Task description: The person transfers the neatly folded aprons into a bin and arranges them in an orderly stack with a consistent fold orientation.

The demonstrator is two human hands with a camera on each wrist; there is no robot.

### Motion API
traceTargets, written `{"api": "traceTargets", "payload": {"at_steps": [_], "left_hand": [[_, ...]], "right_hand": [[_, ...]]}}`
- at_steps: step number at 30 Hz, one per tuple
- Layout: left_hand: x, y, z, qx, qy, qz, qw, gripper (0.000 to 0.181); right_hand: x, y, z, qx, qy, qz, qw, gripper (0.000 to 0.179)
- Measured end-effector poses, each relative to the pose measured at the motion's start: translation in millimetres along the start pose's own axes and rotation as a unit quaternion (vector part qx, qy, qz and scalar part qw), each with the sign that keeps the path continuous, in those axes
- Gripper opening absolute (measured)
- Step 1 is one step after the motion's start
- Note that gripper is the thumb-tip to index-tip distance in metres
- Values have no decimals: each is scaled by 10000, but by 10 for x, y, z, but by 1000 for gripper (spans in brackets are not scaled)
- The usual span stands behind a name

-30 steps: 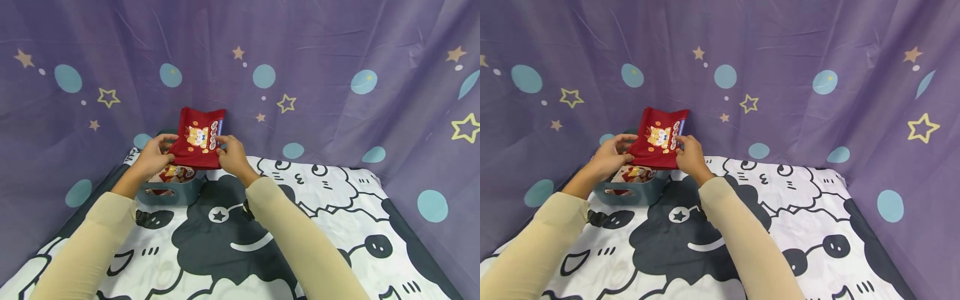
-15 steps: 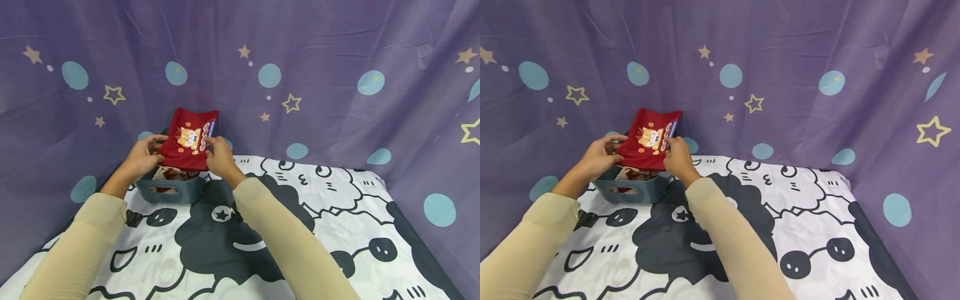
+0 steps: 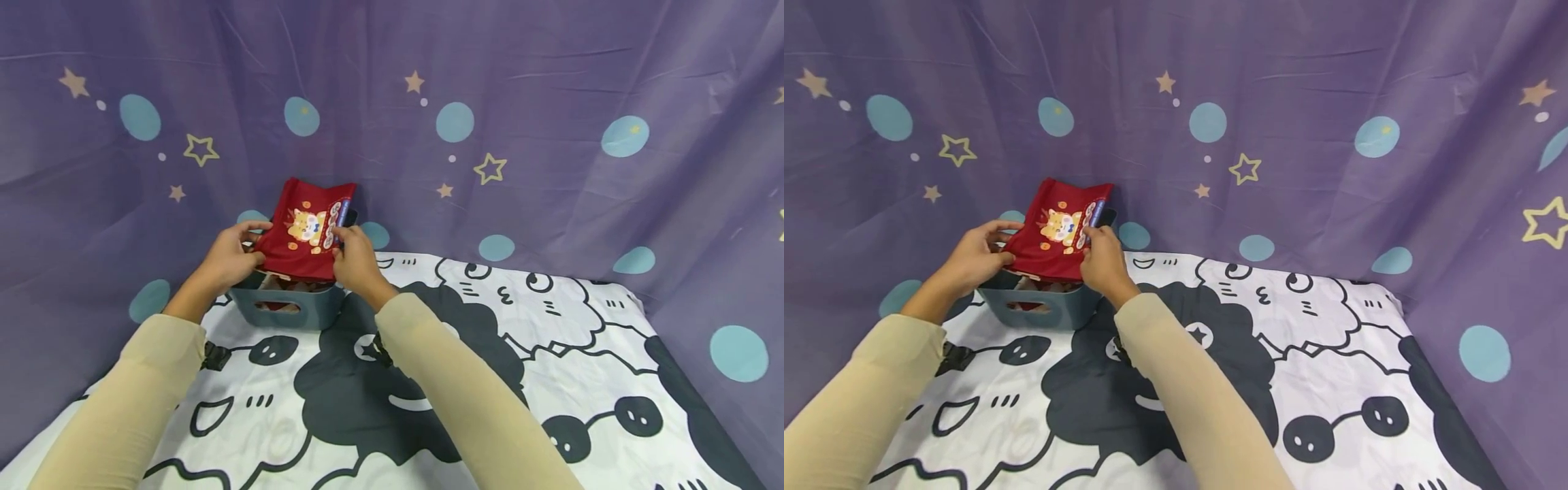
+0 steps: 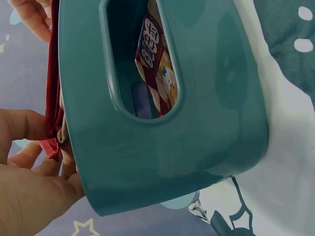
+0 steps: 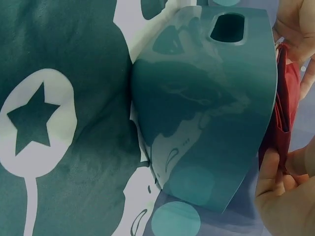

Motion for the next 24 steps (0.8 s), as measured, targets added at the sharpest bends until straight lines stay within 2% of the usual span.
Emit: {"api": "traceTargets", "payload": {"at_steps": [2, 4, 7, 9, 15, 24], "left_hand": [[1, -11, 2, -29, 308, -22, 9995, 64], [-3, -18, -9, -19, 862, -7, 9963, 62], [-14, -27, -41, 36, 1714, 75, 9852, 61], [-25, -33, -56, 78, 2010, 200, 9794, 61], [6, -51, -5, 192, 2031, 372, 9783, 58], [156, -85, 129, 298, 2014, 222, 9788, 55]], "right_hand": [[4, -14, 0, 140, 18, -73, 9999, 41], [8, -32, 13, 339, -10, -162, 9993, 42], [17, -68, 44, 638, 28, -296, 9975, 44], [28, -85, 66, 718, 61, -348, 9968, 44], [46, -115, 105, 642, 186, -388, 9970, 44], [32, -143, 81, 492, -72, -494, 9975, 44]]}}
Point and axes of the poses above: each hand's wrist, its own y-axis towards the middle knuckle, its own x-axis out of the palm, z = x × y, the point moved 3 cm from there along y, towards the middle knuckle, and after that the axes turned 11 degrees about -x, right-handed, at the moved point
